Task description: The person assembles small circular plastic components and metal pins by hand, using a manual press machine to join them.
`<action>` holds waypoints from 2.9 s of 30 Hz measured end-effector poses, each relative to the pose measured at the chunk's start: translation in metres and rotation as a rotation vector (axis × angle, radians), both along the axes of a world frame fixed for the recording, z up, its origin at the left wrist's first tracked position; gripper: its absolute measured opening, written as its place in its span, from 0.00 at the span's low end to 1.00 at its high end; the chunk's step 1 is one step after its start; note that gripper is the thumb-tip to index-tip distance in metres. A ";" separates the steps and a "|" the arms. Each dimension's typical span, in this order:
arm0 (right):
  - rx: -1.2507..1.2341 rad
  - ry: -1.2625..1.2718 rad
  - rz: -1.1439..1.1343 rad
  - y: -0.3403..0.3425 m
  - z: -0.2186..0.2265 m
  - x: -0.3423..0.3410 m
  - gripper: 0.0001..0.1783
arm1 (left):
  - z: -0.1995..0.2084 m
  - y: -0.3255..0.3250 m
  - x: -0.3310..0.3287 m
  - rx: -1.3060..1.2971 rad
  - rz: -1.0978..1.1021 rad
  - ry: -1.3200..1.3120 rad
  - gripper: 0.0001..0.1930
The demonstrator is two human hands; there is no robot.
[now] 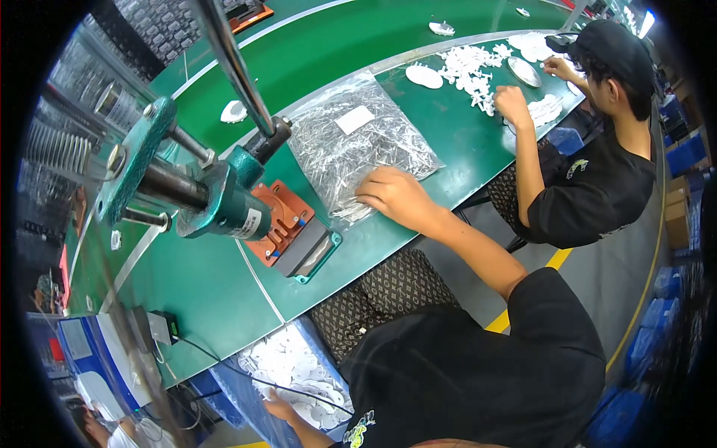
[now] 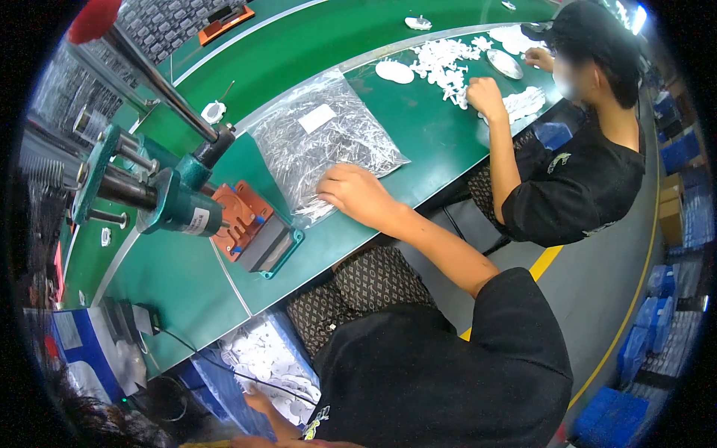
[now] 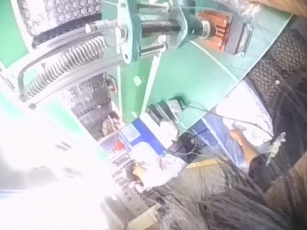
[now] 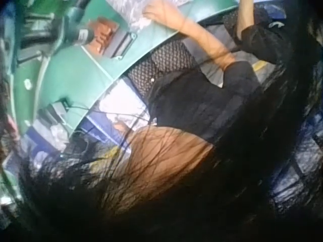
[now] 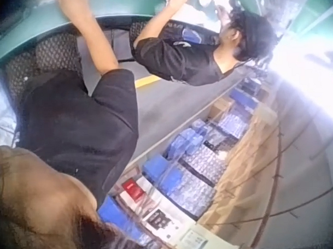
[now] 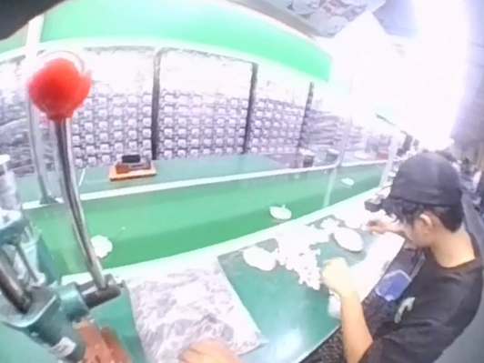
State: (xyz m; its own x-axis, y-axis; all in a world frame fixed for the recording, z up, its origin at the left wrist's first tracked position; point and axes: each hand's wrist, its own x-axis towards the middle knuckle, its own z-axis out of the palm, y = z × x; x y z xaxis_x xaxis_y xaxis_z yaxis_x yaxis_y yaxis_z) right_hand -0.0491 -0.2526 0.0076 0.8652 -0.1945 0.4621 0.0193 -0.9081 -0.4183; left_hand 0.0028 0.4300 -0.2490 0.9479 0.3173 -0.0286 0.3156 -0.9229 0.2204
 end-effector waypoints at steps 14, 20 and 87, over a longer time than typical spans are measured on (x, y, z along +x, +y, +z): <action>1.535 -0.186 -0.010 0.024 0.013 -0.028 0.08 | 0.299 -0.218 -0.014 -0.697 -0.129 -0.152 0.16; 1.514 -0.235 0.005 0.038 0.003 -0.036 0.09 | 0.297 -0.413 -0.010 -0.926 -0.899 0.049 0.22; -0.035 -0.627 0.354 0.062 0.035 0.042 0.17 | 0.285 -0.418 -0.003 -0.780 -0.935 -0.803 0.13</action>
